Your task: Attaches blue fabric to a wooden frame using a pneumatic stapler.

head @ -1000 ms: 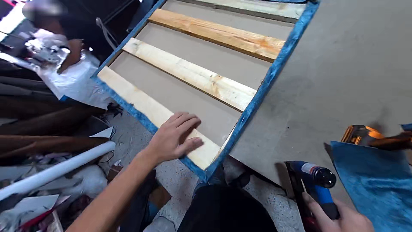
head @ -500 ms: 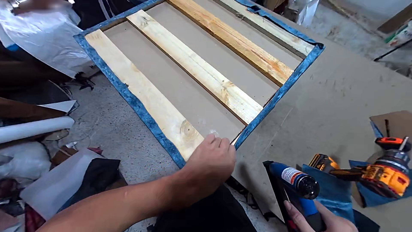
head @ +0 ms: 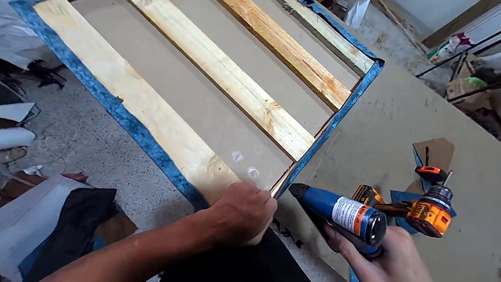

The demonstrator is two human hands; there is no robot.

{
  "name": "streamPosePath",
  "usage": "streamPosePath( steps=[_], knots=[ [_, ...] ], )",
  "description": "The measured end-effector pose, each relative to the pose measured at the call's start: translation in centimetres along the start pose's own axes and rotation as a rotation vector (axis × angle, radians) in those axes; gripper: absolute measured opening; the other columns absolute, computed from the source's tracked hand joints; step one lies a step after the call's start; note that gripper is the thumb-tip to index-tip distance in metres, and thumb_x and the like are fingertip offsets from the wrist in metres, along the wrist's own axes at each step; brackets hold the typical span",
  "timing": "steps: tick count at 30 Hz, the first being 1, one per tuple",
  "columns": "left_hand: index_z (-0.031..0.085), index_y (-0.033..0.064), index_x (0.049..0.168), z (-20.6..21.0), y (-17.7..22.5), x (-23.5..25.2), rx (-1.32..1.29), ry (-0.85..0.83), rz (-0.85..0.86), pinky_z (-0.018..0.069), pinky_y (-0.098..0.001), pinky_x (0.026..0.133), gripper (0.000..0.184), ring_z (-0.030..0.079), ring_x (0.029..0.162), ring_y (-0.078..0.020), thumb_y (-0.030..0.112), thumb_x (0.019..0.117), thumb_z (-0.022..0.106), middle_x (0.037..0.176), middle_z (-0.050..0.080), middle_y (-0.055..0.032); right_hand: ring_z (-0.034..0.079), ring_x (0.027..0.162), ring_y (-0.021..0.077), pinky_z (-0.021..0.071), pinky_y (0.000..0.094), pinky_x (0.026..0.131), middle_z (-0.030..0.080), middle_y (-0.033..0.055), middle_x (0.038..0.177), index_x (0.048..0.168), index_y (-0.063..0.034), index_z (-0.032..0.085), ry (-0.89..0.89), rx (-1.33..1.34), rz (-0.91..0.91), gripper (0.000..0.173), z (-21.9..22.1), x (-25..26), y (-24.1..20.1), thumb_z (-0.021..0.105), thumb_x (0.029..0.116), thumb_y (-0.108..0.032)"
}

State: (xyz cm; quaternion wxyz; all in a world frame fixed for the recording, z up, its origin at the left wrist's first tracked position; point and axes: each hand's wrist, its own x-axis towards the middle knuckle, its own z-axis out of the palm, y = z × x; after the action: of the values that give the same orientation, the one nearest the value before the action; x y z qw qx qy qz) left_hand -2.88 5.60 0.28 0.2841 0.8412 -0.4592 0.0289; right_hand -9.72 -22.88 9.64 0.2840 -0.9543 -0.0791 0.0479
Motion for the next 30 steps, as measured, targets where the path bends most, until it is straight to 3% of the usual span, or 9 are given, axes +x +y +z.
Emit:
streamPosePath(
  steps=[2, 4, 6, 7, 8, 13, 21, 25, 30],
  knots=[
    [0.06, 0.0096, 0.082, -0.1, 0.5, -0.4, 0.058, 0.03, -0.053, 0.0485, -0.0358, 0.055, 0.027, 0.057, 0.056, -0.019, 0.022, 0.1029, 0.048, 0.066, 0.057, -0.0031, 0.071, 0.073, 0.0028, 0.0597, 0.0278, 0.064, 0.075, -0.0001, 0.081, 0.095, -0.0112, 0.073, -0.015, -0.037, 0.022, 0.029, 0.1, 1.1, -0.3, 0.072, 0.0928, -0.04],
    [0.063, 0.012, 0.088, -0.3, 1.1, -1.0, 0.137, 0.043, -0.164, 0.0507, -0.0433, 0.08, 0.028, 0.06, 0.067, -0.0195, 0.028, 0.1061, 0.048, 0.074, 0.059, -0.0027, 0.069, 0.07, 0.0024, 0.0579, 0.0275, 0.061, 0.073, -0.0009, 0.077, 0.092, -0.0121, 0.072, -0.023, -0.098, 0.05, 0.028, 0.4, 1.6, -0.3, 0.07, 0.0921, -0.04],
    [0.067, 0.0164, 0.089, -0.2, 1.3, -1.4, 0.153, 0.063, -0.297, 0.0397, -0.0586, 0.106, 0.034, 0.063, 0.097, -0.0241, 0.04, 0.1065, 0.049, 0.094, 0.064, -0.0033, 0.07, 0.073, 0.0018, 0.0586, 0.0264, 0.063, 0.073, -0.0013, 0.078, 0.093, -0.0127, 0.072, -0.047, -0.099, 0.057, 0.027, 0.4, 1.8, -0.4, 0.07, 0.0917, -0.039],
    [0.066, 0.018, 0.088, -0.1, 1.3, -1.5, 0.142, 0.059, -0.359, 0.0287, -0.0662, 0.116, 0.037, 0.061, 0.115, -0.0261, 0.046, 0.1056, 0.049, 0.105, 0.065, -0.0029, 0.07, 0.073, 0.0014, 0.0586, 0.0255, 0.063, 0.074, -0.0015, 0.079, 0.093, -0.0128, 0.072, -0.061, -0.083, 0.059, 0.026, 0.5, 1.6, -0.6, 0.07, 0.0918, -0.039],
    [0.065, 0.0183, 0.087, 0.0, 1.4, -1.6, 0.133, 0.062, -0.4, 0.0204, -0.0686, 0.12, 0.038, 0.056, 0.124, -0.0267, 0.048, 0.1046, 0.05, 0.111, 0.064, -0.0027, 0.07, 0.073, 0.0011, 0.0586, 0.0249, 0.063, 0.074, -0.0018, 0.079, 0.093, -0.0129, 0.072, -0.075, -0.067, 0.066, 0.025, 0.7, 1.4, -1.0, 0.071, 0.0915, -0.038],
    [0.064, 0.017, 0.087, 0.5, 1.8, -2.2, 0.152, 0.101, -0.492, 0.0173, -0.0654, 0.124, 0.034, 0.052, 0.131, -0.0275, 0.043, 0.1038, 0.051, 0.118, 0.063, -0.004, 0.071, 0.072, 0.0048, 0.0582, 0.0272, 0.062, 0.075, 0.0031, 0.078, 0.093, -0.0096, 0.073, -0.147, -0.031, 0.083, 0.025, 1.0, -0.3, -3.0, 0.073, 0.093, -0.035],
    [0.065, 0.0153, 0.09, 0.0, 1.6, -2.3, 0.129, 0.101, -0.489, 0.0176, -0.0631, 0.124, 0.025, 0.056, 0.124, -0.0255, 0.034, 0.1019, 0.055, 0.111, 0.063, -0.0038, 0.072, 0.078, 0.0071, 0.0583, 0.025, 0.069, 0.076, 0.0081, 0.085, 0.109, -0.0056, 0.073, -0.183, 0.045, 0.08, 0.03, 2.8, -2.4, -5.6, 0.074, 0.0923, -0.03],
    [0.064, 0.0164, 0.091, 0.0, 1.4, -2.2, 0.075, 0.139, -0.505, 0.0191, -0.0623, 0.124, 0.021, 0.057, 0.124, -0.0234, 0.034, 0.0999, 0.061, 0.112, 0.063, -0.0025, 0.07, 0.072, 0.0083, 0.0556, 0.0257, 0.063, 0.074, 0.0077, 0.08, 0.107, -0.0066, 0.072, -0.161, 0.056, 0.07, 0.03, 3.5, -2.9, -6.2, 0.071, 0.0925, -0.032],
    [0.066, 0.0127, 0.109, -0.1, 1.0, -2.1, -0.058, 0.356, -0.542, 0.0337, -0.0555, 0.122, 0.011, 0.057, 0.129, -0.0203, 0.017, 0.1013, 0.06, 0.123, 0.064, -0.0026, 0.071, 0.068, 0.0215, 0.0549, 0.0387, 0.058, 0.073, 0.0141, 0.079, 0.107, -0.0032, 0.071, -0.279, 0.068, 0.084, 0.029, 3.5, -3.6, -7.3, 0.071, 0.0919, -0.028]
  ],
)
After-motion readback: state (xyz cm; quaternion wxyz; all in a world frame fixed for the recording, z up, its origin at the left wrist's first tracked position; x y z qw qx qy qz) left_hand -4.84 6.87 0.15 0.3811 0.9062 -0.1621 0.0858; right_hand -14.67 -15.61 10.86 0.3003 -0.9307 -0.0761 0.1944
